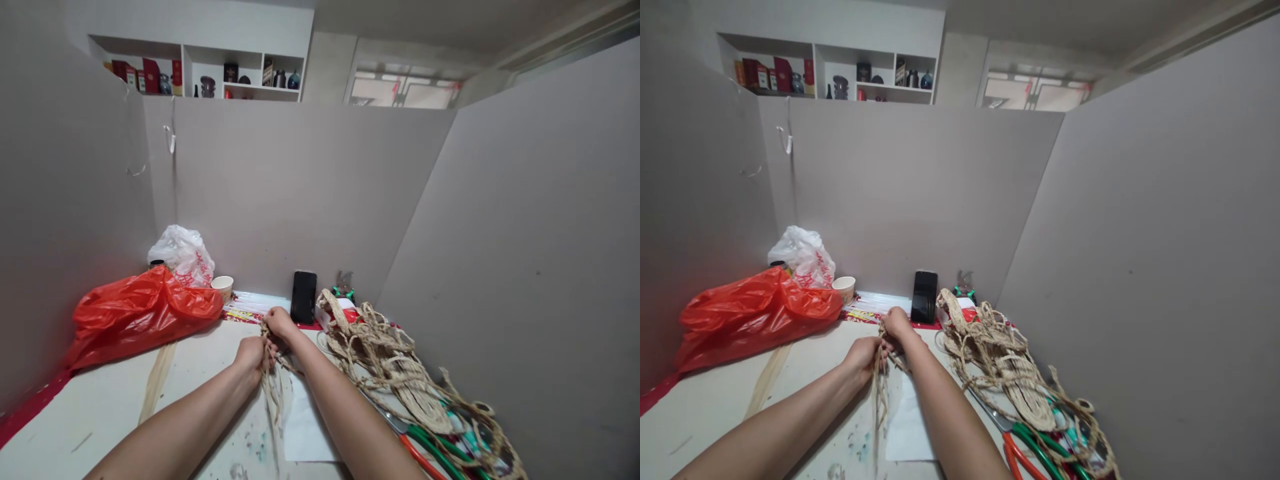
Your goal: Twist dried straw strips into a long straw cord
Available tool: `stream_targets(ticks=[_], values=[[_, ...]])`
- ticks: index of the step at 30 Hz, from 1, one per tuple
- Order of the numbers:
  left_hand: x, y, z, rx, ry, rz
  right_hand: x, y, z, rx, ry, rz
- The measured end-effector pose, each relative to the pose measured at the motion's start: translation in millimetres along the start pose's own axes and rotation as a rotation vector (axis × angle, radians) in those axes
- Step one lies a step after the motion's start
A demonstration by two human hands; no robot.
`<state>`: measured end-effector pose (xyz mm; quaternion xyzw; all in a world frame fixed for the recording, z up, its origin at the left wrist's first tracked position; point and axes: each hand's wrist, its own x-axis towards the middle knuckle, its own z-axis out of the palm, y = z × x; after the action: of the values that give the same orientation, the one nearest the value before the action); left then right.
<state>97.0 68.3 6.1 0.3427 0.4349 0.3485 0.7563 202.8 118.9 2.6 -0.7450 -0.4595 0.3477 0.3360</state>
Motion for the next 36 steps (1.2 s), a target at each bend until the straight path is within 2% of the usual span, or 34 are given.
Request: stream_targets(ticks=[5,9,12,16,19,22,25,28,29,31,33,34,35,36], values=[[-1,0,-0.3,-0.002,0.002,-0.032,0,-1,-2,-0.095,0.004,-0.023],[-6,-4,1.3,0.013,-0.002,-0.063,-15,-1,-8,-0.214,0.014,-0.066],[-10,-8,3.0,0.033,0.001,-0.082,-34,0,-24,-0.29,0.034,-0.115],[-8,-11,2.4,0.055,0.011,-0.083,-79,6,-59,-0.364,0.073,-0.214],[-4,-14,0.0,0.083,0.01,-0.091,-129,15,-75,-0.423,-0.011,-0.264],[-2,-15,-2.4,0.126,0.002,-0.118,-175,29,-69,-0.538,-0.107,-0.269],[-3,-14,-3.9,0.165,-0.002,-0.136,-204,44,-53,-0.823,-0.039,-0.276],[-4,-11,-3.9,0.187,-0.008,-0.135,-222,50,-45,-0.927,-0.004,-0.281],[-4,-11,-3.6,0.191,-0.01,-0.137,-229,50,-47,-0.918,-0.046,-0.286],[-2,-9,-3.2,0.197,-0.015,-0.143,-246,45,-56,-0.824,-0.232,-0.288],[-1,-8,-3.5,0.197,-0.026,-0.15,-265,37,-70,-0.601,-0.477,-0.237],[0,-7,-4.3,0.195,-0.034,-0.151,-274,31,-78,-0.463,-0.56,-0.2],[1,-6,-5.7,0.19,-0.044,-0.149,-281,25,-86,-0.338,-0.587,-0.176],[1,-6,-7.6,0.184,-0.054,-0.14,-286,19,-94,-0.239,-0.558,-0.184]])
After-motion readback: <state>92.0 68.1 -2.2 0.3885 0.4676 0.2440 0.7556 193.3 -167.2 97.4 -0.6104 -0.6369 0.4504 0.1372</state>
